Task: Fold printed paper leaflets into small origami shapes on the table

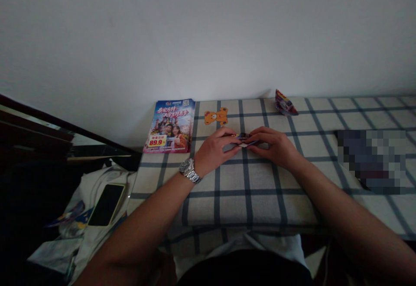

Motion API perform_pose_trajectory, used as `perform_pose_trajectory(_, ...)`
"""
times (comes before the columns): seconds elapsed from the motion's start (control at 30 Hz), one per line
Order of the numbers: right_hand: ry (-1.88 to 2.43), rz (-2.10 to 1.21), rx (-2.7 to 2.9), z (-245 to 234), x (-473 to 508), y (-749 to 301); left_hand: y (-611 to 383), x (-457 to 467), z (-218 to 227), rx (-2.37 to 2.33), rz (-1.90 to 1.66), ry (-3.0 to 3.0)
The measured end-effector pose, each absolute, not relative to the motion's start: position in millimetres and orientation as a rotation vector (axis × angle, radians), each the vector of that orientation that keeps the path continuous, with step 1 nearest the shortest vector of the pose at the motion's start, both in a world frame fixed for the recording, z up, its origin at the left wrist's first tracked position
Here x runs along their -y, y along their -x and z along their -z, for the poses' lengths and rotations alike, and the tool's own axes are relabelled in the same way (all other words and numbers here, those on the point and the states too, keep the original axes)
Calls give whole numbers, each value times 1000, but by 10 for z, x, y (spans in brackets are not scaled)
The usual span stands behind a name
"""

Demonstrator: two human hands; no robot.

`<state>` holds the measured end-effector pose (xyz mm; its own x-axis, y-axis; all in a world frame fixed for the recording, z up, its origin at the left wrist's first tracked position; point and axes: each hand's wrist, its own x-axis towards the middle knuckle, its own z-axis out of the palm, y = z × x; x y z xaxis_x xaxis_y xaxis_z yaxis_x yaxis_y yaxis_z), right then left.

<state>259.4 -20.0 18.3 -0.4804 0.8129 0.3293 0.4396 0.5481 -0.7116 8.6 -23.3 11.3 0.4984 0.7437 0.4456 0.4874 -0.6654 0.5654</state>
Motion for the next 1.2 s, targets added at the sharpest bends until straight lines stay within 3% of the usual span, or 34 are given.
perform_pose_trajectory(1.2, 1198, -1088, 1830, -108, 215, -2554, -128, 241, -216, -1115, -954, -1984)
